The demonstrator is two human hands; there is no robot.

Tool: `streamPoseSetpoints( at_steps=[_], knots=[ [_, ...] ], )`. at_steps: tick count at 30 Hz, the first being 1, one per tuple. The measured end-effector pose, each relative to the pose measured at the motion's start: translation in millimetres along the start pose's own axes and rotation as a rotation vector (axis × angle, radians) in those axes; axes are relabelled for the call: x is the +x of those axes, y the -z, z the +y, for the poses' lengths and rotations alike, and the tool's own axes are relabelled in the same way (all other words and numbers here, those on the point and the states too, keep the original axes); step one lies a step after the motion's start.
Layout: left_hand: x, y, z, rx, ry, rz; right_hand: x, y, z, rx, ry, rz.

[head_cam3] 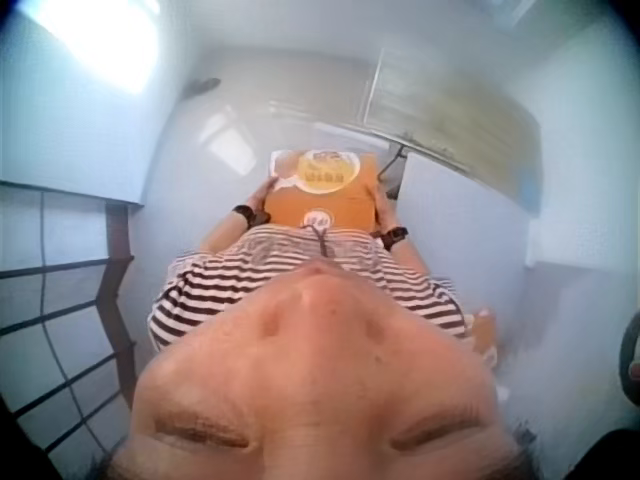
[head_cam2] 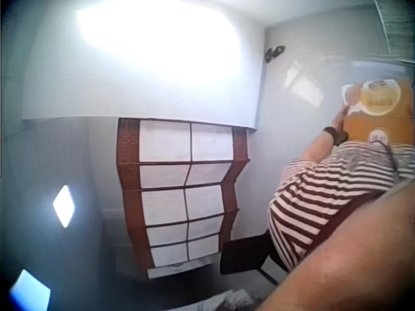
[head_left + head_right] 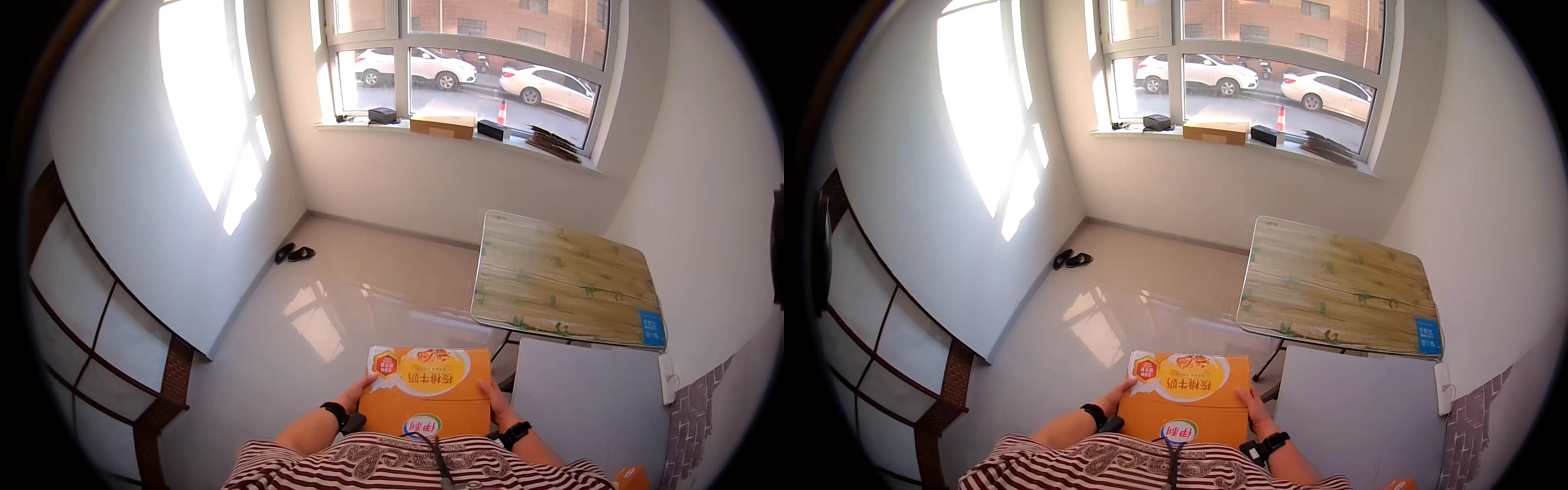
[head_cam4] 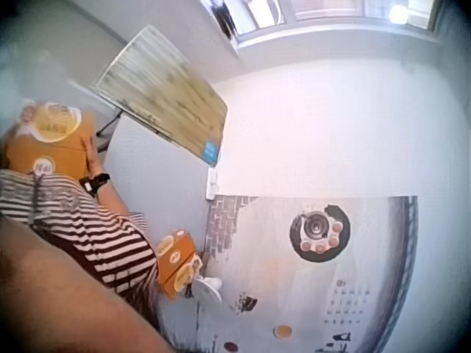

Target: The person unpacks a cardboard box containing small packaged food items and places them onto a table. They then pick up the items one by one and place them into a new cardboard box, arranging them neatly. Finally, they close the new box and stack it with other similar boxes.

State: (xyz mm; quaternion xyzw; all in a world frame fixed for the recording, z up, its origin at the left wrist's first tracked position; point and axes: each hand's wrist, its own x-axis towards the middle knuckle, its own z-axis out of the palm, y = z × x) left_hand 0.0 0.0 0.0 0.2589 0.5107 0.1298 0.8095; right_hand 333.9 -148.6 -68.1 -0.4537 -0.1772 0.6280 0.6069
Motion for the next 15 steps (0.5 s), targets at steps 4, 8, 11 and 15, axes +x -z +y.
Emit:
streamPoseSetpoints(
  at_steps=[4, 8, 11, 15],
  knots=[
    [12.3, 59.5, -1.4, -0.199, -0.202, -0.157, 45.1, -61.9, -44.0, -0.163, -0.099, -0.071],
    [-94.8, 170.6, 49.9, -0.192, -0.395, -0.043, 100.1, -210.1, 1.3, -0.120, -0.126, -0.303],
    [-69.1, 197.5, 7.7, -0.380, -0.542, -0.098, 118.5, -244.5, -12.8, -0.388, -0.127, -0.352],
    [-128.0, 281.6, 16.1, -0.364, -0.648, 0.028, 153.1, -342.8, 31.3, -0.399, -0.199, -0.531]
  ],
)
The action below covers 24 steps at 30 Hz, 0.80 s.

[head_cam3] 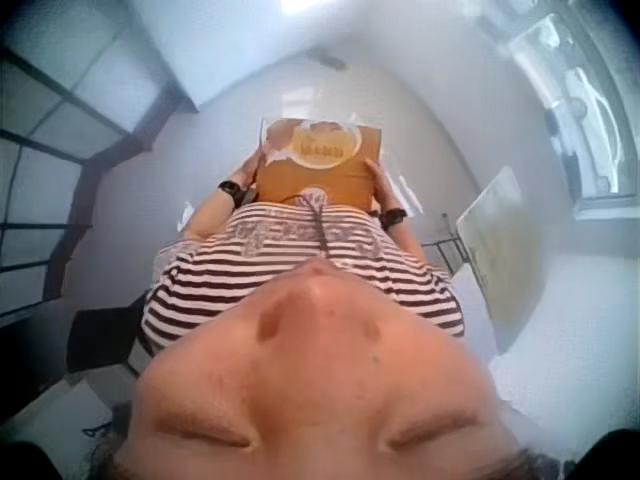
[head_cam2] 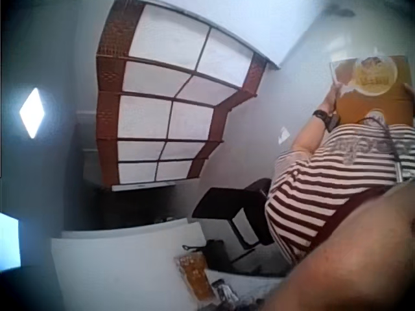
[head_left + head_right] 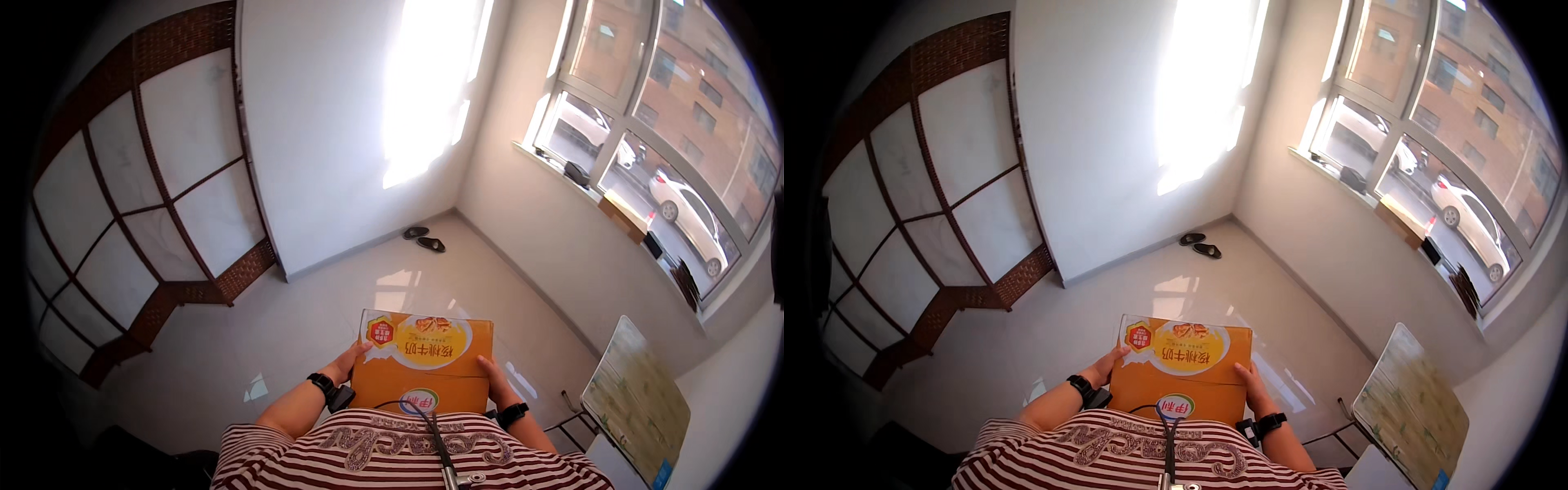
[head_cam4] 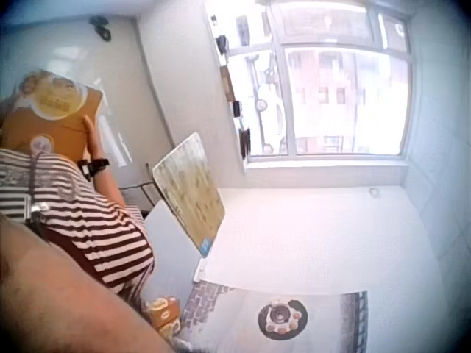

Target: The person unpacks a cardboard box containing small packaged food items and places them onto a table. They then pick up the items one by one and place them into a new cardboard box, arranging them neatly. Finally, they close the new box and stack it with other similar boxes.

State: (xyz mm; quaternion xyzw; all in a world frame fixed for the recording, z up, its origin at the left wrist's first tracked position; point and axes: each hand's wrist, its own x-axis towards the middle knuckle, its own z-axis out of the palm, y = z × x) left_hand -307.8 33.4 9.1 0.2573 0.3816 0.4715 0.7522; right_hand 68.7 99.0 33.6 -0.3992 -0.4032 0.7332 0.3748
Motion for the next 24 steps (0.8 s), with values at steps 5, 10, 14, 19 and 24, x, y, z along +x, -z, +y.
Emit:
streamPoseSetpoints(
  at_steps=[5, 10, 14, 19, 24],
  knots=[
    [-54.1, 69.5, 60.7, 0.007, -0.162, 0.169, 89.4, -100.7, 1.2, -0.043, -0.033, -0.216],
    [-123.8, 97.5, 104.7, -0.056, -0.310, 0.472, 188.8, -198.2, -7.6, -0.133, -0.187, -0.483],
    [-165.6, 180.2, 147.7, -0.123, -0.462, 0.601, 274.5, -341.2, 6.0, -0.213, -0.240, -0.678],
    [-238.3, 274.9, 242.7, -0.109, -0.601, 0.779, 364.9, -536.9, 14.8, -0.185, -0.270, -0.937],
    [-294.0, 321.9, 269.9, -0.114, -0.747, 1.028, 416.2, -675.5, 50.2, -0.138, -0.396, -1.183]
  ],
)
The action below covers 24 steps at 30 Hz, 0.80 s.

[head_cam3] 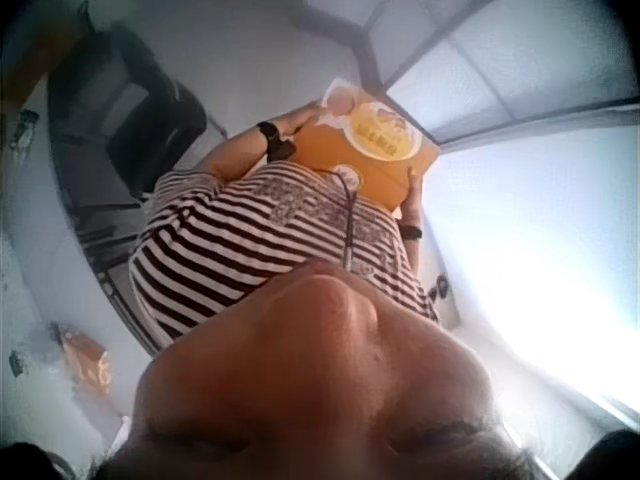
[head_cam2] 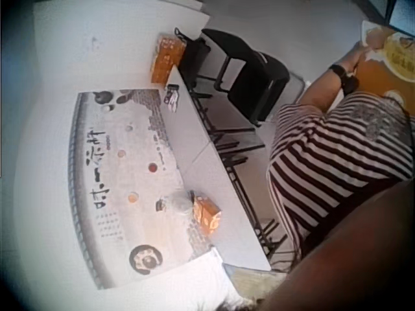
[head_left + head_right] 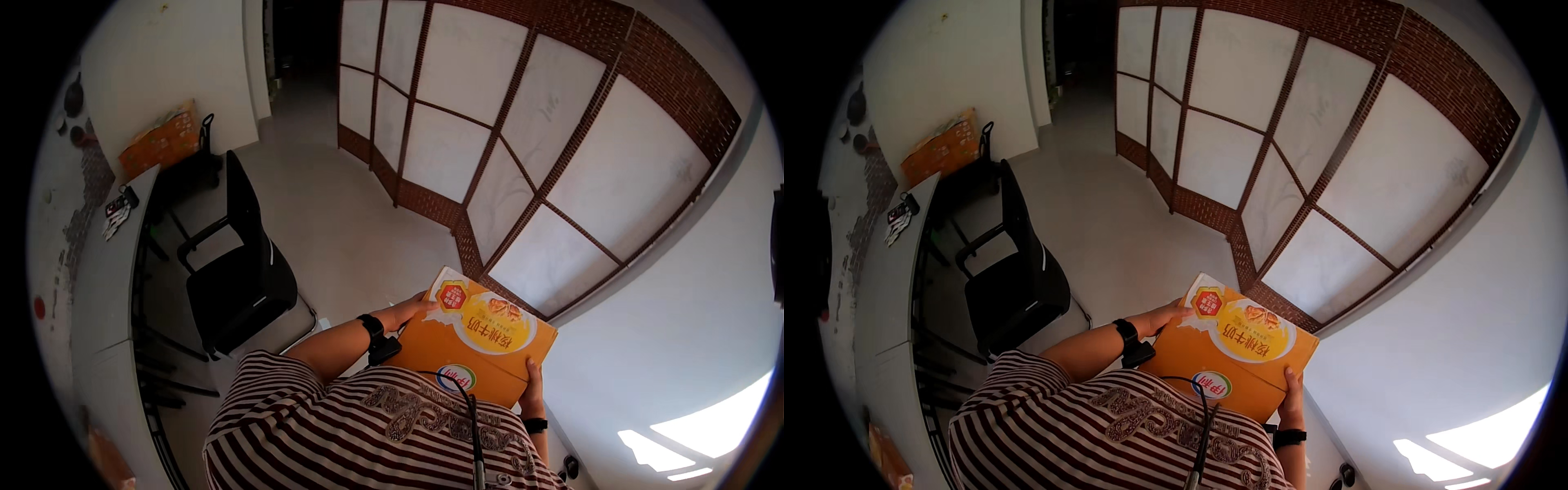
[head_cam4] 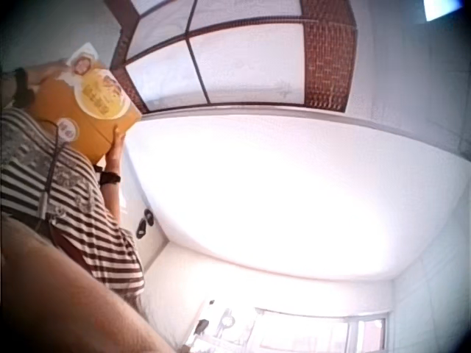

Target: The person unpacks a cardboard box containing small packaged food items and places them onto a table. They then pick up the items one by one and place them into a new cardboard box, arranging them neatly. Finally, they close the new box and stack it with other similar boxes.

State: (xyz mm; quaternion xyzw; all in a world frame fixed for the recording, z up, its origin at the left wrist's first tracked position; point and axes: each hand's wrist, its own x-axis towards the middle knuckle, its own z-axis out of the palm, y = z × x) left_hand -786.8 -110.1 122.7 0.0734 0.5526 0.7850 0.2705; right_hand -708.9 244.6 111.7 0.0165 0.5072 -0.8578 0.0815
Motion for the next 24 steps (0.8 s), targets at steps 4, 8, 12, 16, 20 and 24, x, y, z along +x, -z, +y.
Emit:
streamPoseSetpoints(
  at_steps=[4, 8, 12, 16, 20, 24],
  knots=[
    [5.0, 72.8, 13.3, -0.105, 0.020, 0.131, 100.0, -19.4, 35.2, -0.023, -0.106, -0.045],
    [19.8, 105.5, 16.3, -0.174, -0.072, 0.206, 174.9, -34.8, 43.5, -0.060, -0.153, -0.144],
    [35.7, 199.5, 6.1, -0.198, -0.067, 0.195, 230.8, -61.2, 98.1, -0.046, -0.218, -0.071],
    [81.5, 268.2, 20.5, -0.237, -0.054, 0.183, 305.5, -73.7, 122.3, 0.026, -0.303, -0.058],
    [138.3, 329.5, 81.9, -0.243, -0.028, 0.125, 389.7, -84.6, 131.0, 0.127, -0.350, -0.055],
    [165.7, 395.2, 125.7, -0.220, -0.017, 0.164, 454.8, -146.8, 126.5, 0.196, -0.369, -0.089]
  ],
)
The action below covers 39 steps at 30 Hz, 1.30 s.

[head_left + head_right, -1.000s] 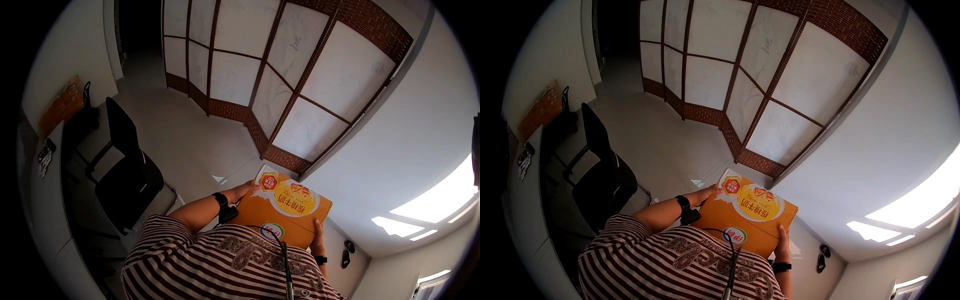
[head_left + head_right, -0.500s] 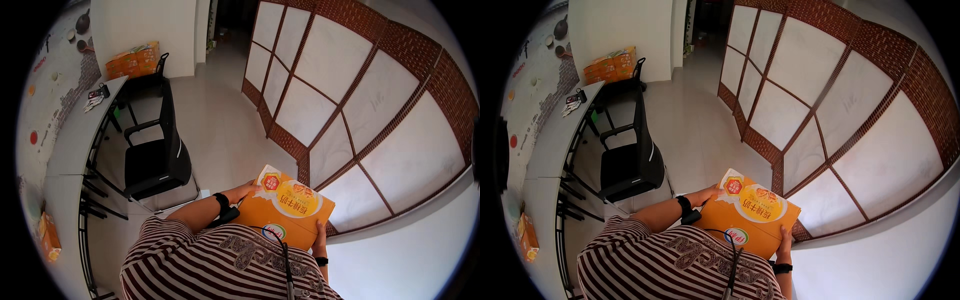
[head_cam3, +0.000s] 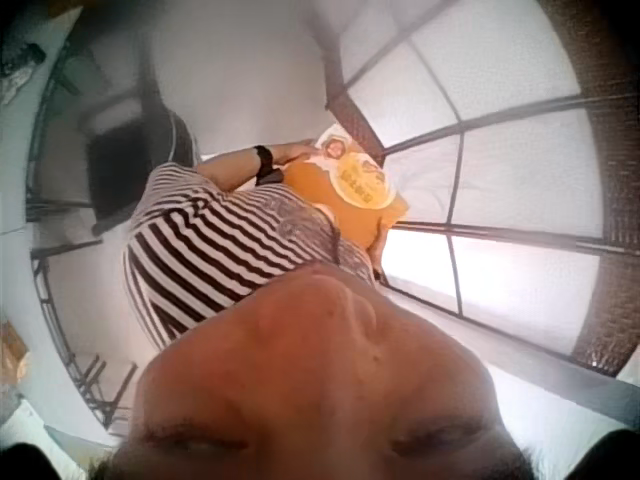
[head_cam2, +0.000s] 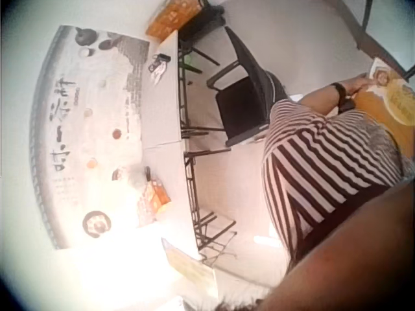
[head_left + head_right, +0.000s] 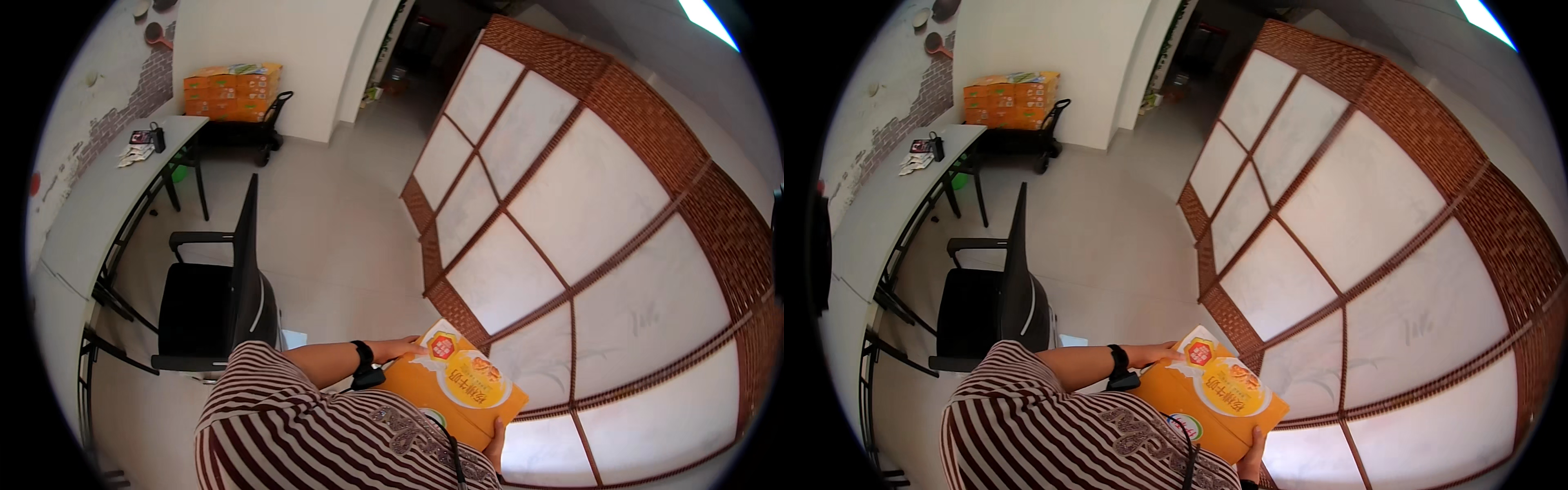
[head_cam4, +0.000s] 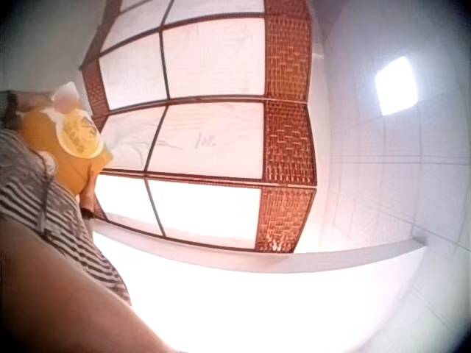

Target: The person unpacks a cardboard box containing small packaged food items and places them onto a table. They then pick up the items one by one and place them into a new cardboard box, arranging them neatly. Finally, they close the new box and stack it with other similar boxes.

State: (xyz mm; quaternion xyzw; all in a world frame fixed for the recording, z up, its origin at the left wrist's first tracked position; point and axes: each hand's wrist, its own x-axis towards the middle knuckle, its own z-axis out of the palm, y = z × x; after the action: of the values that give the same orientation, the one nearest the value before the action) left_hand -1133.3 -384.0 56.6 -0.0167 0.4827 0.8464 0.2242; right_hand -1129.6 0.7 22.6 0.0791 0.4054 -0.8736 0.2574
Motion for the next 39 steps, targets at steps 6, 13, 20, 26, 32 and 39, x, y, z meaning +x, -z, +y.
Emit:
streamPoseSetpoints(
  at_steps=[6, 13, 20, 26, 32, 39],
  knots=[
    [27.5, 81.2, 55.0, -0.004, -0.051, 0.143, 103.9, -82.8, -15.5, -0.041, -0.129, -0.016],
    [27.0, 186.5, 116.6, -0.139, -0.191, 0.350, 304.1, -164.9, -10.0, -0.192, -0.237, -0.182],
    [44.8, 284.1, 185.1, -0.132, -0.401, 0.589, 492.4, -286.6, -2.8, -0.360, -0.288, -0.449],
    [49.9, 340.3, 231.1, -0.165, -0.490, 0.819, 619.1, -365.7, 19.3, -0.542, -0.388, -0.680],
    [47.4, 416.6, 235.3, -0.274, -0.573, 0.872, 711.3, -416.2, 65.5, -0.515, -0.460, -0.739],
    [62.7, 510.1, 292.0, -0.274, -0.449, 0.915, 767.7, -479.9, 91.0, -0.447, -0.655, -0.632]
  ],
)
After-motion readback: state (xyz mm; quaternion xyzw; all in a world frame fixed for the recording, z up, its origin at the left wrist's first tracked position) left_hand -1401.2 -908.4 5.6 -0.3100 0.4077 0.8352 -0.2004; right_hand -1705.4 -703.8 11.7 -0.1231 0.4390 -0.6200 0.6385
